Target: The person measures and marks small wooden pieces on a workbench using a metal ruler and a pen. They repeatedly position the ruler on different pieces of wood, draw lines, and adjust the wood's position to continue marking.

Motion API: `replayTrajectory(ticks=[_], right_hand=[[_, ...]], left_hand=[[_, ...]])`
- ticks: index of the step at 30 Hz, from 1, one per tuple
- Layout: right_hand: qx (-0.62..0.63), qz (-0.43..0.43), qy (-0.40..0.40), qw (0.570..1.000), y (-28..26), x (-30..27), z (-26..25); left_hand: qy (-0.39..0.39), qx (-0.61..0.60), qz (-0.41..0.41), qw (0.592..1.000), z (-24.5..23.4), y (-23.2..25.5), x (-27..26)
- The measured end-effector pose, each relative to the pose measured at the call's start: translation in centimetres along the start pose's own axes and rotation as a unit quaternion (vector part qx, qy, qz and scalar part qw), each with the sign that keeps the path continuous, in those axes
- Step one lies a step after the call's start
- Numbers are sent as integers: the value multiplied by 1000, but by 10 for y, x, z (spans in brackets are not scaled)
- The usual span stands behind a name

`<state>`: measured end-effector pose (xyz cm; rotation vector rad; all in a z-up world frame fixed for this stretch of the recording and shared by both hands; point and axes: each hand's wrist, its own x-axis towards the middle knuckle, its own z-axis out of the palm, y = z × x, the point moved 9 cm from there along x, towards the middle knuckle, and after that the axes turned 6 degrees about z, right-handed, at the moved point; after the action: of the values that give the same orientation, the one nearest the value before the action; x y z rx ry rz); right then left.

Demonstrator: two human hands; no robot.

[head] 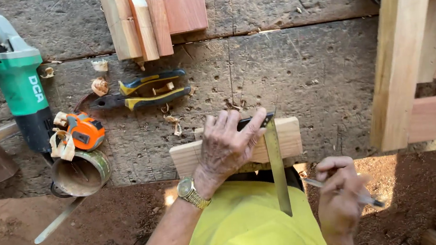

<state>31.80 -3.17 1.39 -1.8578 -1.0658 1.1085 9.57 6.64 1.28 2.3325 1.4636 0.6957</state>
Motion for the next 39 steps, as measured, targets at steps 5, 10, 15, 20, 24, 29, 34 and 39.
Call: replayTrajectory(ticks=[5, 10, 15, 20, 24, 29, 34, 39], right_hand=[[150, 83, -16, 985, 8, 8, 20], [-2, -98, -47, 994, 2, 16, 49], [2, -47, -12, 999, 3, 18, 47], [-22, -73, -22, 997, -10, 25, 51], [-38, -61, -30, 997, -14, 27, 53], [-51, -44, -32, 997, -19, 31, 52], [-44, -23, -36, 998, -20, 32, 53], [-59, -23, -37, 997, -17, 32, 48]], left_hand=[[-45, -6, 11, 999, 6, 1, -2], [-79, -12, 13, 997, 10, 1, -2], [-101, -26, 8, 994, 4, 2, 5], [-109, -44, -1, 993, 8, 0, 6], [-115, -41, 0, 993, 6, 0, 8], [-112, -45, -1, 993, 4, 0, 10], [-117, -40, 4, 992, 3, 2, 10], [-117, -33, 10, 993, 6, 2, 9]])
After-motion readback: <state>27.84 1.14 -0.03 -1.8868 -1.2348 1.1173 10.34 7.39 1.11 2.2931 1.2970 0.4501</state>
